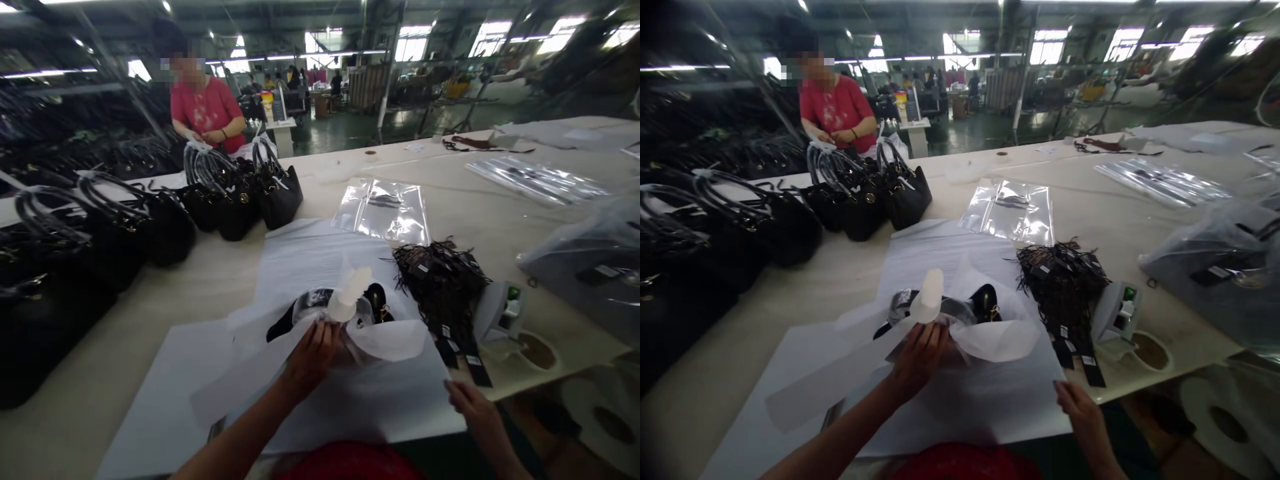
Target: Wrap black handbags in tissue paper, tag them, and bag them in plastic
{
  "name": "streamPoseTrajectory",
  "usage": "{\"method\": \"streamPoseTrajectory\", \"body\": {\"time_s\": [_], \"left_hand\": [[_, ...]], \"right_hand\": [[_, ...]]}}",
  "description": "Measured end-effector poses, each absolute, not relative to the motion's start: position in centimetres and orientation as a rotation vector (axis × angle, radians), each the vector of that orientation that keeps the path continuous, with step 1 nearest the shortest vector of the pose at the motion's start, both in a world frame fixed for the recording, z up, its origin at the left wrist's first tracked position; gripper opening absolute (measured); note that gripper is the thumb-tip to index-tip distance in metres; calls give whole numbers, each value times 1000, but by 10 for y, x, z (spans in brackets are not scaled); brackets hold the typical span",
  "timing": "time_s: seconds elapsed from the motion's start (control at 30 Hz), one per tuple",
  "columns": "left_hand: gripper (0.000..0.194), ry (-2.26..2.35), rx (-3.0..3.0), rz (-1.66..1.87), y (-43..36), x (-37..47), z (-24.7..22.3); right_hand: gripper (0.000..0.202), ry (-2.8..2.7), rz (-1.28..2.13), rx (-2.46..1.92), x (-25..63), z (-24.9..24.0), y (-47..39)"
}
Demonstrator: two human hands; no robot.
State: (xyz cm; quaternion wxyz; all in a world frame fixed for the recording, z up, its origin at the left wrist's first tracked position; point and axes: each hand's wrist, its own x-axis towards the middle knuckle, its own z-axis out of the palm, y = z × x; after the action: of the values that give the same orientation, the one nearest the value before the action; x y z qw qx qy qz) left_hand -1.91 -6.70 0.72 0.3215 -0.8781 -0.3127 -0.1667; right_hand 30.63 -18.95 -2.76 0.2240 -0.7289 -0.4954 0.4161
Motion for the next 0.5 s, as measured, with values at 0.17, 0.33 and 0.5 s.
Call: {"method": "streamPoseTrajectory", "body": {"time_s": [0.17, 0.33, 0.5], "left_hand": [[43, -801, -2344, -444, -67, -22, 5], [44, -761, -2461, -538, -65, -26, -4], [44, -737, -2537, -601, -62, -30, -9]], "right_hand": [[39, -1145, 1253, -1530, 162, 15, -163], [38, -936, 1163, -1353, 103, 53, -110], [43, -728, 1051, -1540, 90, 34, -81]]}}
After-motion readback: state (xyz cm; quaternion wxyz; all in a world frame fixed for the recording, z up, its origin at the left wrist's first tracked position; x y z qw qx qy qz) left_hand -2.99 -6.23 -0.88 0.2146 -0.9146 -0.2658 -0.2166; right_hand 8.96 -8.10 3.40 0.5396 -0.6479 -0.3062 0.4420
